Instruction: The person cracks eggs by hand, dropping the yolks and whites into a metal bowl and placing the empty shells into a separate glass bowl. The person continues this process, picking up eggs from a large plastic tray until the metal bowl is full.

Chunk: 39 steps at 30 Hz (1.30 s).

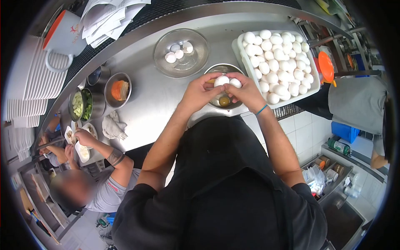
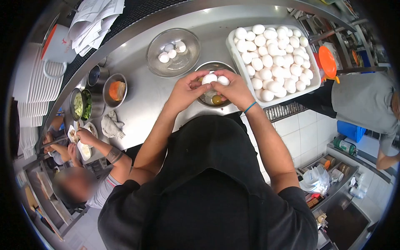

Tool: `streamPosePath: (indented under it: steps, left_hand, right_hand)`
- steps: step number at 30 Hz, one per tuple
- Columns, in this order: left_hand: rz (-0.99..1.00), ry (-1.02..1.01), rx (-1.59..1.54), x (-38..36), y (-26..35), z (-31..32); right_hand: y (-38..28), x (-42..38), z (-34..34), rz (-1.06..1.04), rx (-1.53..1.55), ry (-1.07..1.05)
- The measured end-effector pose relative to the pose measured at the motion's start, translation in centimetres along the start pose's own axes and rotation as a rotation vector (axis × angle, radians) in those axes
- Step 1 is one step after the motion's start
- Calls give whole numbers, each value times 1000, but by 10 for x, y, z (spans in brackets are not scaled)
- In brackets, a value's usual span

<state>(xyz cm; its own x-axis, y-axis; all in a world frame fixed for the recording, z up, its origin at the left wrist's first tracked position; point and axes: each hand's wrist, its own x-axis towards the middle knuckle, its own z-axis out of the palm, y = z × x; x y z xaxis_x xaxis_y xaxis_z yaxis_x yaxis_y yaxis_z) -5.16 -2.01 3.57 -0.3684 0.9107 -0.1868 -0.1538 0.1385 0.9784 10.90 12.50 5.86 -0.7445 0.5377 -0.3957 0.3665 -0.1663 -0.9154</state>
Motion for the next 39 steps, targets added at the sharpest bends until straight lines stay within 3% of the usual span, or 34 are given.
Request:
streamPosePath:
  steps: [11, 17, 20, 23, 28, 33, 35, 39]
  left_hand:
    - [70, 186, 221, 2, -7, 20]
    - [74, 203, 235, 2, -3, 18]
    - [91, 158, 250, 2, -3, 10]
    - [146, 105, 343, 0, 0, 6]
    - [239, 123, 508, -3, 3, 0]
    - [223, 380, 523, 17, 17, -40]
    - [175, 484, 478, 24, 31, -58]
    - [394, 546, 867, 39, 4, -99]
  right_hand:
    - [12, 1, 9, -170, -238, 158]
    - [11, -2, 5, -148, -223, 155]
    - [18, -1, 0, -214, -271, 132]
    - [22, -2, -2, -473, -523, 189]
    - [7, -3, 3, -510, -699, 226]
    - [-18, 27, 22, -646, -615, 269]
    - [-36, 36, 36, -578, -515, 188]
    - [-27, 53, 51, -533, -450, 178]
